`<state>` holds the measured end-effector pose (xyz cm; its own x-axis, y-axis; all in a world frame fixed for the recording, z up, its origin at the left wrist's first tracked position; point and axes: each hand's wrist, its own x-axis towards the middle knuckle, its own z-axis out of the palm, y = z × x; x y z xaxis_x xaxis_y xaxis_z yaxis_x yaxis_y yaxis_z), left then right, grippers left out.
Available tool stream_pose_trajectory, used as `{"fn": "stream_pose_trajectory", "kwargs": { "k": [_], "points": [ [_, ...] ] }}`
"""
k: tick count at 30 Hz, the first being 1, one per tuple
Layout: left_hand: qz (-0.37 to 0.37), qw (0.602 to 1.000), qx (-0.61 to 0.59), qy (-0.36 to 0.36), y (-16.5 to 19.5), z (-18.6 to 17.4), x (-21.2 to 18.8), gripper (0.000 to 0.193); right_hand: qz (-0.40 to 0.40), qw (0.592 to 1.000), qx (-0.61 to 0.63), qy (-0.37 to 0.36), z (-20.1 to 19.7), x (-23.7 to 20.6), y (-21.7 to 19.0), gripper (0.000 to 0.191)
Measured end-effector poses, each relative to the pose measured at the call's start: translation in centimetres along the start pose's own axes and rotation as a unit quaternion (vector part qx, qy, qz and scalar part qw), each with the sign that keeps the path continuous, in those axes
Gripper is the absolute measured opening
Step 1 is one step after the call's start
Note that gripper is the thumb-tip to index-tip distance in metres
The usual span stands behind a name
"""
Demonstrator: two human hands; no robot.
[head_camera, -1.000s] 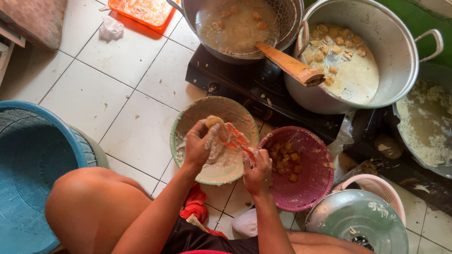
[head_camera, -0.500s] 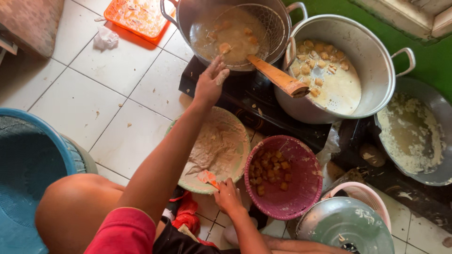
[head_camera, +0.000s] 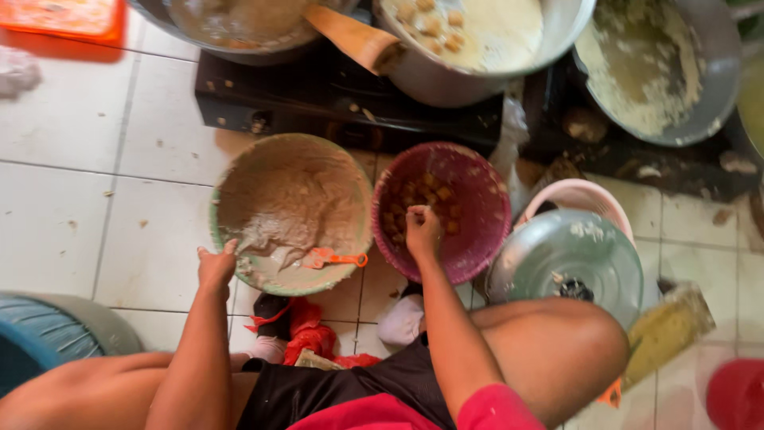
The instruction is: The person sits on the kitchen floor and coats pieces of fried food with batter, scooping batter from a large bowl with a small orange spatula and rubbing it over each piece by hand. They place the coated pieces into a strainer basket over a pot of hot oil, adding them to already frying pieces.
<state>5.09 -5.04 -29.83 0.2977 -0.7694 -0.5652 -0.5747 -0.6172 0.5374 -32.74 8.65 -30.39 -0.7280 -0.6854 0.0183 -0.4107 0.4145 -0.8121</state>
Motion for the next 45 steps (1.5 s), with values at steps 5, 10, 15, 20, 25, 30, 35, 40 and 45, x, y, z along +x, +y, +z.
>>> {"fn": "stream_pose_trajectory", "kwargs": {
  "k": [5,10,15,20,25,30,35,40,45],
  "points": [
    [0.0,0.999,-0.015,0.029,0.3,0.0,-0.9,0.102,0.143,0.967,-0.178,-0.113,-1.9,-0.3,5.7,0.037],
    [0.116,0.983,-0.137,0.028,1.8,-0.6,-2.1,0.079,0.141,0.909,-0.265,-0.289,-1.0,-1.4,5.9,0.053],
    [0.199,0.958,-0.197,-0.059,3.3,1.0,-4.0,0.072,0.171,0.895,-0.322,-0.257,-0.2,-1.3,5.7,0.044],
    [0.215,0.941,-0.217,-0.148,4.7,1.7,-6.3,0.069,0.141,0.955,-0.234,-0.115,-1.0,-1.0,4.5,0.032],
    [0.15,0.892,-0.282,-0.319,7.1,3.7,-8.0,0.048,0.052,0.964,0.23,-0.127,0.2,-0.4,-3.5,0.024],
    [0.024,0.871,-0.227,-0.435,7.5,4.6,-9.4,0.055,-0.179,0.924,0.199,-0.274,1.8,-4.3,-11.2,0.017],
    [0.092,0.879,-0.346,-0.315,6.0,3.7,-7.6,0.03,-0.2,0.934,0.007,-0.295,2.7,-5.1,-10.9,0.032],
    [0.124,0.893,-0.427,-0.064,2.3,1.6,-3.0,0.024,-0.227,0.814,-0.394,-0.362,4.3,-6.4,-6.0,0.038],
    [-0.073,0.931,-0.291,0.207,-3.1,0.5,-1.0,0.038,-0.326,0.735,-0.483,-0.347,7.0,-9.1,-3.9,0.034]
  ]
}}
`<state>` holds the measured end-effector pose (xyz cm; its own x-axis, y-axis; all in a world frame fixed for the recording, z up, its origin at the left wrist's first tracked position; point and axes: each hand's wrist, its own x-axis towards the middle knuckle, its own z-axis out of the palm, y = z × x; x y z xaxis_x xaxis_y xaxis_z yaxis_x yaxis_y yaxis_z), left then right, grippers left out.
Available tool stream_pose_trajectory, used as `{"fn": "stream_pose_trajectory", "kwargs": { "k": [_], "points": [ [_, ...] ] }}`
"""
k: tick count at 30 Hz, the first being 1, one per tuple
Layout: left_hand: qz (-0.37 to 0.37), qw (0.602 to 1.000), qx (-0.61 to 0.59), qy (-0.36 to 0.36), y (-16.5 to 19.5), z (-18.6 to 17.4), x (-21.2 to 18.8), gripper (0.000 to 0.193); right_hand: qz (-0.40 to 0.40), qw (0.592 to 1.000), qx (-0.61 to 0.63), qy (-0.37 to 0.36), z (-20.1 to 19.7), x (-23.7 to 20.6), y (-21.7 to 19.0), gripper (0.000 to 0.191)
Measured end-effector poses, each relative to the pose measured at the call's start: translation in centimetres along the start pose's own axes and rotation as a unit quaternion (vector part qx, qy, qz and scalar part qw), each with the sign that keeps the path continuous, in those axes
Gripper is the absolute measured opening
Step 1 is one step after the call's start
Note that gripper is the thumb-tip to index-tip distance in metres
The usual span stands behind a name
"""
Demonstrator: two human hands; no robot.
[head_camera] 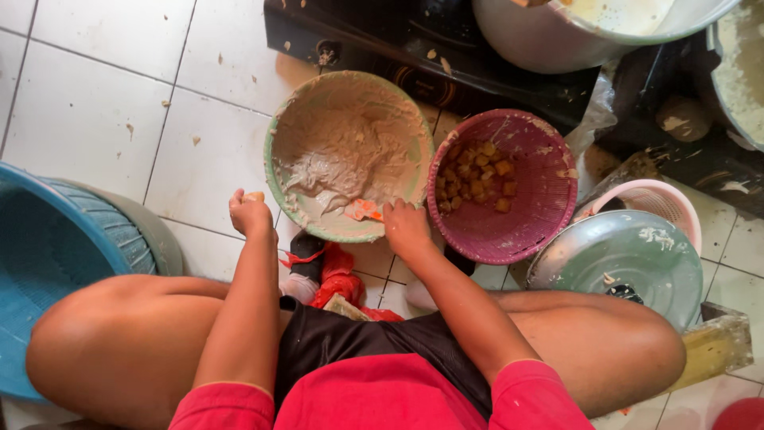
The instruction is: The person sits on the kitchen floor and coats pieces of fried food with batter, scooping batter from a large bowl with a small orange spatula and rubbing it over each piece by hand. They place the coated pieces into a strainer basket over a pot of hot oil, adding them to already frying pieces.
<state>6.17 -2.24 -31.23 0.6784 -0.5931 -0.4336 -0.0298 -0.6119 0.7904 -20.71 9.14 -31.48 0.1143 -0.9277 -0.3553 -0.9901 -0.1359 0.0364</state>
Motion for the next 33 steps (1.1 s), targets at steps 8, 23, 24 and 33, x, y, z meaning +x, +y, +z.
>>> {"fn": "stream_pose_trajectory", "kwargs": {
  "k": [8,23,24,33],
  "points": [
    [0.007,0.953,0.285,-0.1,-2.6,-1.1,-1.8,0.032,-0.057,0.988,0.125,0.068,-0.1,2.0,-2.8,0.027],
    [-0.075,0.976,0.099,-0.181,-2.1,-1.0,-3.0,0.028,-0.078,0.814,0.55,0.172,-1.8,1.3,-9.6,0.029],
    [-0.096,0.976,0.056,-0.189,-2.2,-1.0,-2.7,0.029,-0.006,0.722,0.686,0.087,-1.5,1.2,-10.1,0.031],
    [0.258,0.946,0.177,-0.079,1.1,-0.5,-3.5,0.019,0.096,0.424,0.897,-0.076,-4.9,0.9,-6.0,0.017]
  ]
}}
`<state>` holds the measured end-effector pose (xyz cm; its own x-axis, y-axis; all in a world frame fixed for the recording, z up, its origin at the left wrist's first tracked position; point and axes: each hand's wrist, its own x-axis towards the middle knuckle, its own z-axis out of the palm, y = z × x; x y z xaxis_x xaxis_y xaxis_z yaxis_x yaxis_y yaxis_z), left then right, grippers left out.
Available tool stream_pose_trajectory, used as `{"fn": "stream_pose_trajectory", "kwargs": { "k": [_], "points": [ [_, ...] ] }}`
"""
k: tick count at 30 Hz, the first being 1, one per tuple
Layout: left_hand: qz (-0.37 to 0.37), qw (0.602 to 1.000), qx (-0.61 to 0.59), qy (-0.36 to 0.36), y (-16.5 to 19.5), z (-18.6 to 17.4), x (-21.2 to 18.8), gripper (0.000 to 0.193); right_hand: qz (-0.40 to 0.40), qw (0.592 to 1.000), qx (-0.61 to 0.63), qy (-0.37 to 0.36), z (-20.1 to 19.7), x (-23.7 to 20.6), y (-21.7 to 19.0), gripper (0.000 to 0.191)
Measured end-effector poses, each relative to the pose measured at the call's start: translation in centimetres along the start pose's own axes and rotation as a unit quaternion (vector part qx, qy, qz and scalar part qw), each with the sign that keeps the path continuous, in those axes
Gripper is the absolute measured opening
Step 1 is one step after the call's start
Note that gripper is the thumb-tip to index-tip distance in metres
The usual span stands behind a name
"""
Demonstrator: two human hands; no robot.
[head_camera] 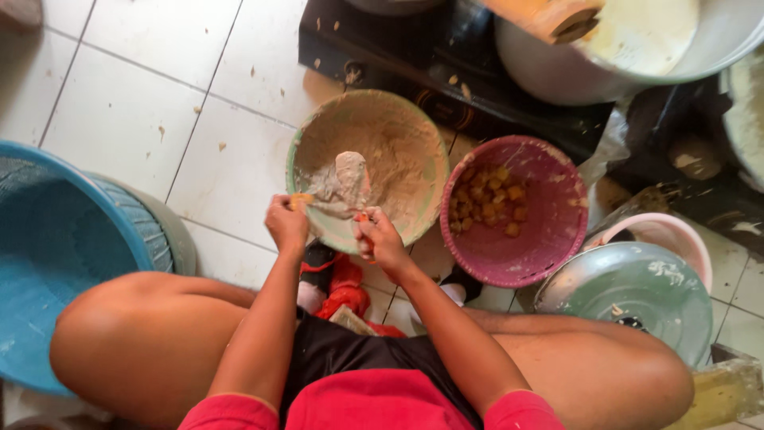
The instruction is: The person sits on the kitchen floor and coats pieces of fried food with batter, scooping batter from a large bowl with a small orange spatula and rubbing it over each piece by hand. They place the coated pieces into a strainer basket over a pot of hot oil, adding them to already frying pieces.
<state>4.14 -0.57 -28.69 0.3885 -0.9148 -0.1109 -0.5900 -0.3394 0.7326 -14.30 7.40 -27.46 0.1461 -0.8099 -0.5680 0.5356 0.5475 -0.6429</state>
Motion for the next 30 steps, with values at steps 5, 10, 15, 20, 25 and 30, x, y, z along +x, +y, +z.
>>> {"fn": "stream_pose_trajectory", "kwargs": {
  "k": [5,10,15,20,25,30],
  "points": [
    [0.072,0.942,-0.18,-0.274,6.9,2.9,-4.3,0.025,-0.293,0.92,-0.258,0.03,-1.2,-0.8,-4.5,0.032],
    [-0.001,0.896,-0.238,-0.375,8.9,3.6,-6.0,0.025,-0.18,0.96,-0.161,0.139,-2.6,-2.1,-6.6,0.028],
    [-0.071,0.854,-0.246,-0.452,9.8,3.8,-6.0,0.036,-0.194,0.962,-0.125,0.145,-3.8,-2.9,-7.8,0.017],
    [-0.153,0.83,-0.391,-0.367,11.4,3.0,-4.1,0.036,-0.176,0.978,-0.079,0.078,-4.5,-4.0,-8.0,0.036],
    [-0.015,0.903,-0.339,-0.264,12.8,1.4,-3.5,0.03,-0.185,0.963,-0.169,0.095,-2.7,-4.4,-7.3,0.046],
    [0.141,0.92,-0.249,-0.27,13.8,0.3,-4.1,0.042,-0.337,0.83,-0.412,0.168,-1.4,-4.8,-8.5,0.04]
  ]
}}
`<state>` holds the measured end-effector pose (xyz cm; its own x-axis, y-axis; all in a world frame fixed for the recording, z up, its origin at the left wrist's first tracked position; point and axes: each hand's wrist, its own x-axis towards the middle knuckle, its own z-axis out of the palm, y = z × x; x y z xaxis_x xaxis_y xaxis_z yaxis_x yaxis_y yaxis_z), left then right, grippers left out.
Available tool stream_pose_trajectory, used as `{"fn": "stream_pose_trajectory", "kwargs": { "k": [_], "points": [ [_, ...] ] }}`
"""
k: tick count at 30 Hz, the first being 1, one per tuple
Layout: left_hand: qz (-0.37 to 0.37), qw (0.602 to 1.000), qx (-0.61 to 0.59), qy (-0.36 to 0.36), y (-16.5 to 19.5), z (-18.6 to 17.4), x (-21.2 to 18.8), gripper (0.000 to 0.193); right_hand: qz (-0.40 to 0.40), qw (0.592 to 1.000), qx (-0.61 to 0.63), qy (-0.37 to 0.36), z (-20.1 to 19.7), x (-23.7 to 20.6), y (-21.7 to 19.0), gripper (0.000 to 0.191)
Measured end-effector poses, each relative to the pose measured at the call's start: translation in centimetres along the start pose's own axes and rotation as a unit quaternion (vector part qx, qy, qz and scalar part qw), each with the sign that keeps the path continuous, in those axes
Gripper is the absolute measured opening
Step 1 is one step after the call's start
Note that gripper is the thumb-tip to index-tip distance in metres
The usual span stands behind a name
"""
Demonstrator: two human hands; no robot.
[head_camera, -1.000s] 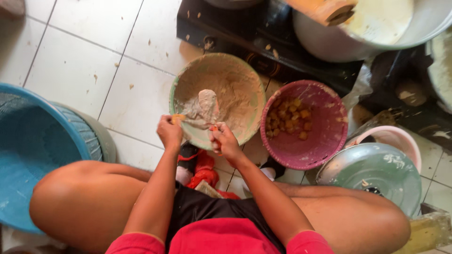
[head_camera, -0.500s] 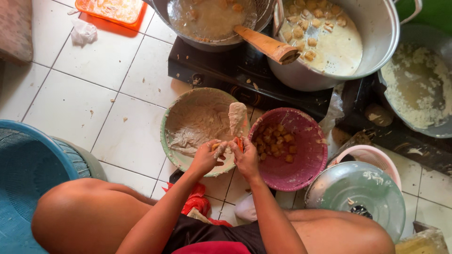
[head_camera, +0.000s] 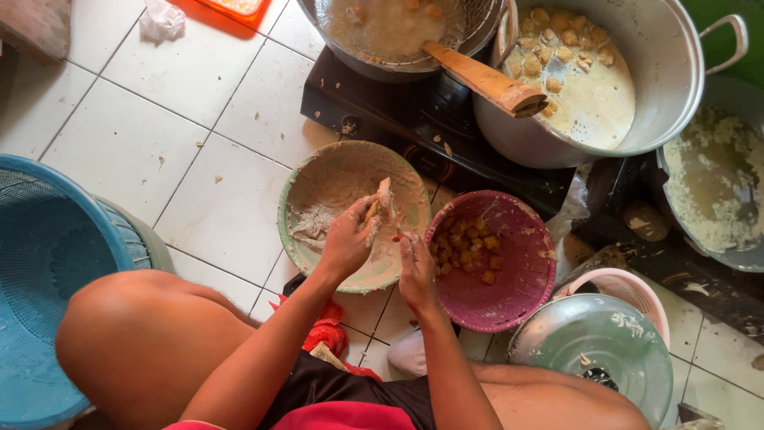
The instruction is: The person sits on the kitchen floor and coats pieces of fried food with batter, scooping batter from a large bowl with a small orange spatula and rubbing it over each piece by hand. They place the coated pieces into a strainer basket over a pot of hot oil, adding them to already frying pieces.
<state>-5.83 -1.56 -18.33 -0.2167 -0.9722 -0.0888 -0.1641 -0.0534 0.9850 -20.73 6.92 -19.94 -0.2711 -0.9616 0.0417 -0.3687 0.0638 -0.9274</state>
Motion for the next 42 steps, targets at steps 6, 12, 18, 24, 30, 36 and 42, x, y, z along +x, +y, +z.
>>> {"fn": "stream_pose_trajectory", "kwargs": {
  "k": [6,12,18,24,30,36,42],
  "points": [
    [-0.021,0.898,-0.379,-0.223,0.8,-1.8,0.5,0.067,-0.032,0.992,-0.108,0.063,-2.1,0.9,-1.2,0.029],
    [0.01,0.987,-0.125,-0.095,2.3,-2.6,0.6,0.061,-0.139,0.977,-0.121,0.107,-2.6,0.7,-2.9,0.016],
    [-0.059,0.936,-0.341,-0.066,3.1,-3.1,0.9,0.032,-0.153,0.961,-0.208,0.096,-3.0,0.5,-2.4,0.014],
    [-0.015,0.98,-0.197,-0.018,-1.2,-3.1,1.9,0.028,0.039,0.959,-0.278,-0.047,-2.0,0.2,4.7,0.027],
    [-0.284,0.938,-0.188,0.063,-6.6,0.3,0.6,0.028,0.12,0.889,-0.361,-0.254,2.7,-3.4,8.3,0.042],
    [-0.141,0.953,-0.265,0.049,-0.2,0.4,12.0,0.035,0.119,0.875,-0.371,-0.287,3.1,-4.1,7.5,0.046],
    [0.095,0.97,-0.184,0.127,7.2,-3.6,20.5,0.082,0.117,0.888,-0.35,-0.274,2.0,-3.5,7.6,0.047]
  ]
}}
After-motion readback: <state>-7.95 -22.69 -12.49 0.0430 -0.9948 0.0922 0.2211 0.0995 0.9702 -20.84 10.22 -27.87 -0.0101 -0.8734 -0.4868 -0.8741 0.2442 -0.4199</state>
